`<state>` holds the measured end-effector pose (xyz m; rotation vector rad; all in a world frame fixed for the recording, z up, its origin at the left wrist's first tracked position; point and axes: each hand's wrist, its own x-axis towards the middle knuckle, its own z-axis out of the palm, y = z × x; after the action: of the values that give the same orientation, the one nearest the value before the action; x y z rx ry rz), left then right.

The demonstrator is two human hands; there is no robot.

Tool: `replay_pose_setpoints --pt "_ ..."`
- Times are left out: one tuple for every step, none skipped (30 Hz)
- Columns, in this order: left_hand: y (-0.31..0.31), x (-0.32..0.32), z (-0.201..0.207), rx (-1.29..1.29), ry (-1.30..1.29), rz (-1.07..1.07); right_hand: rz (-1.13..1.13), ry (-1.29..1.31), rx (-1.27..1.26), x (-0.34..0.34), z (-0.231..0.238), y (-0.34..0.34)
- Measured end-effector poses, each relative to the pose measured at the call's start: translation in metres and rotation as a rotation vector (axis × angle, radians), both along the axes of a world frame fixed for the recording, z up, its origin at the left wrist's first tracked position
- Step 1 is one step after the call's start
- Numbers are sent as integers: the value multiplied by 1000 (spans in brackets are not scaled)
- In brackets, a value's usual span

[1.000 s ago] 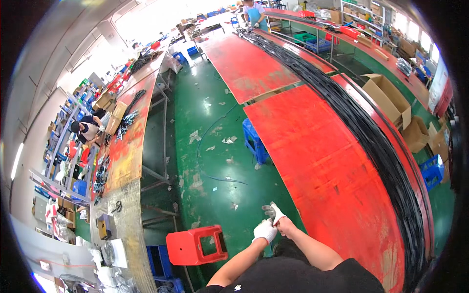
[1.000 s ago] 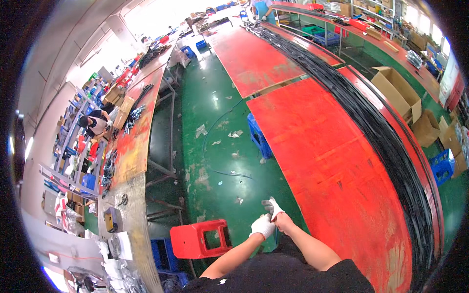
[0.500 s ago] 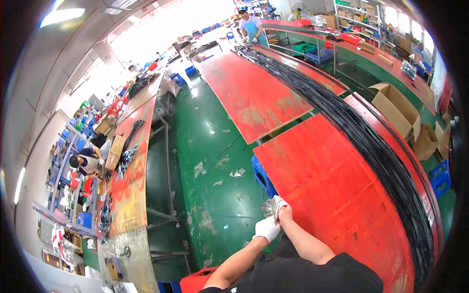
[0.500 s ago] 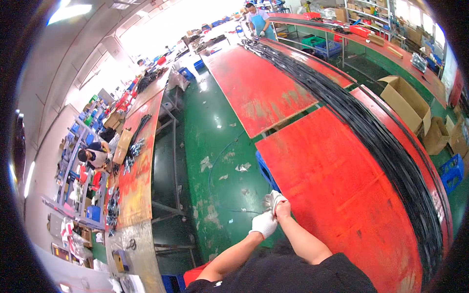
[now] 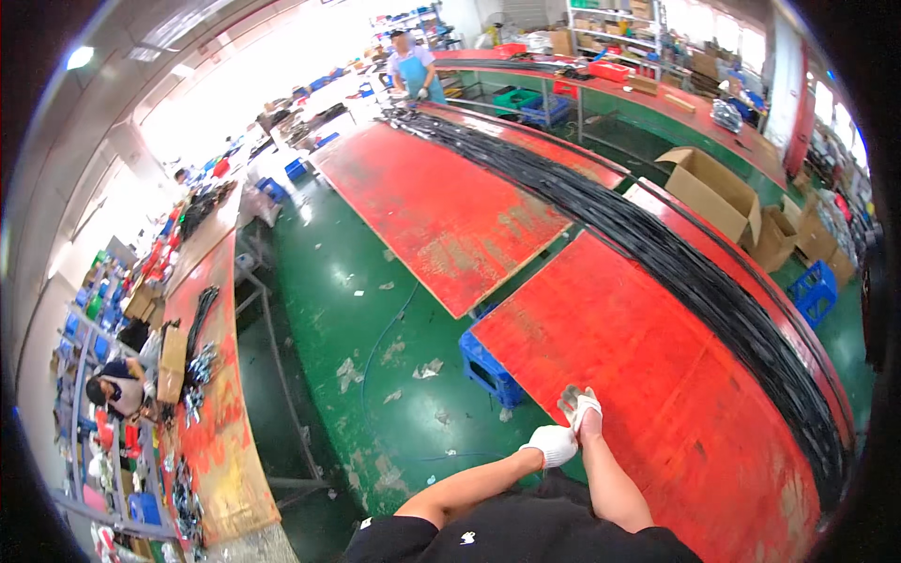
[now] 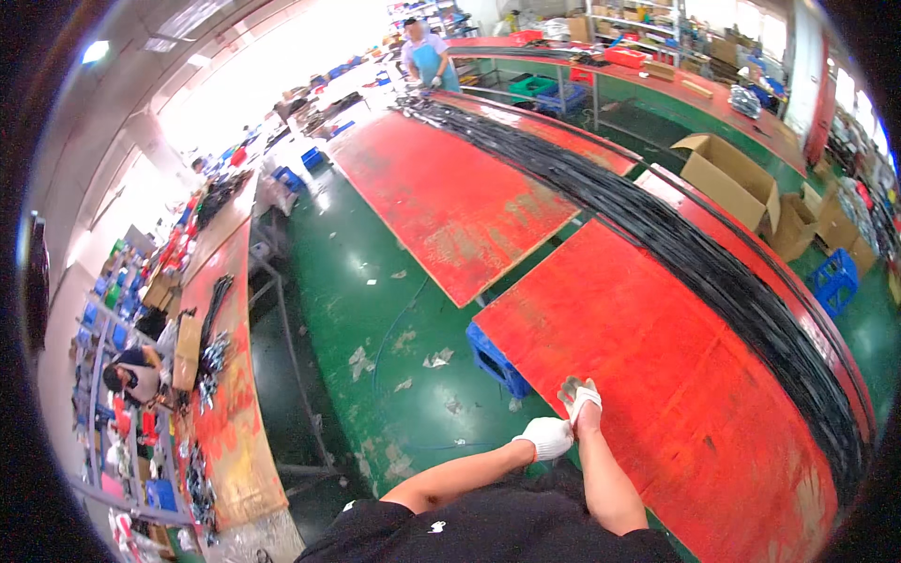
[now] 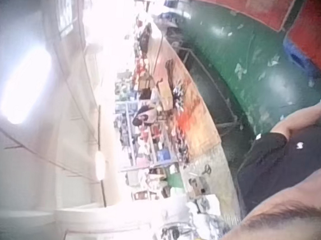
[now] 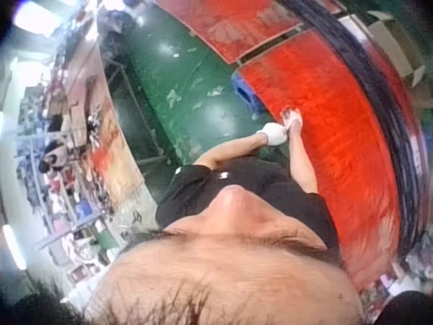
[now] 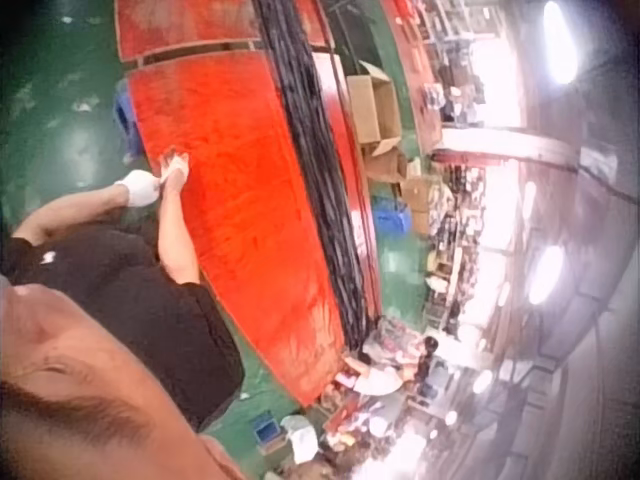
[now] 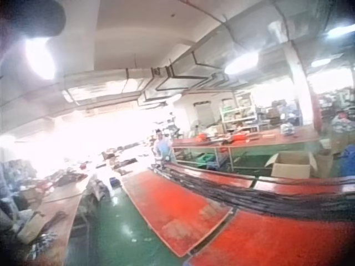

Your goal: Put on protective white gloves in a workshop setting.

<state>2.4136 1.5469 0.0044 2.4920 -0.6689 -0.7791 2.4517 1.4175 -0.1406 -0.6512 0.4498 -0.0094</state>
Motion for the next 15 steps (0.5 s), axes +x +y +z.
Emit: replay_pose_setpoints --pt "-3 3 -2 -18 -7 -45 -71 49 1 1 -3 -9" --pt "-8 5 -4 -36 -13 -90 -142 97 5 -1 -6 -19" --pt "-13 2 -5 -26 -33 -181 -208 150 17 -7 -13 -28" --pt "-15 0 -11 -30 -34 -212 -167 226 114 -13 -3 -33" --pt "-14 -3 -17 -34 -36 -245 -259 264 24 -25 4 -26" --pt "-20 -10 -11 -64 -68 -319 -271 279 -15 -39 3 -38" --pt "-23 -16 -9 -76 -37 -357 -270 300 -47 -52 19 -40" --pt "-27 -18 -14 -44 -42 -383 -245 431 -126 -65 34 -40" --pt "-40 -32 -17 -27 -37 -455 -242 470 -122 -73 48 -41" --pt "-46 -40 -12 -62 -28 -554 -259 516 -107 -90 55 -49" --pt "-47 -40 -2 -99 -18 -649 -273 559 -89 -108 61 -57" --pt "-56 -47 5 -116 8 -654 -247 508 -112 -122 51 -72" --pt "-69 -56 -3 -116 -12 -671 -214 451 -143 -130 37 -91" --pt "-81 -61 -4 -89 -43 -687 -323 321 -99 -137 32 -102" --pt "-97 -67 5 -69 -47 -725 -433 184 -62 -143 33 -114"
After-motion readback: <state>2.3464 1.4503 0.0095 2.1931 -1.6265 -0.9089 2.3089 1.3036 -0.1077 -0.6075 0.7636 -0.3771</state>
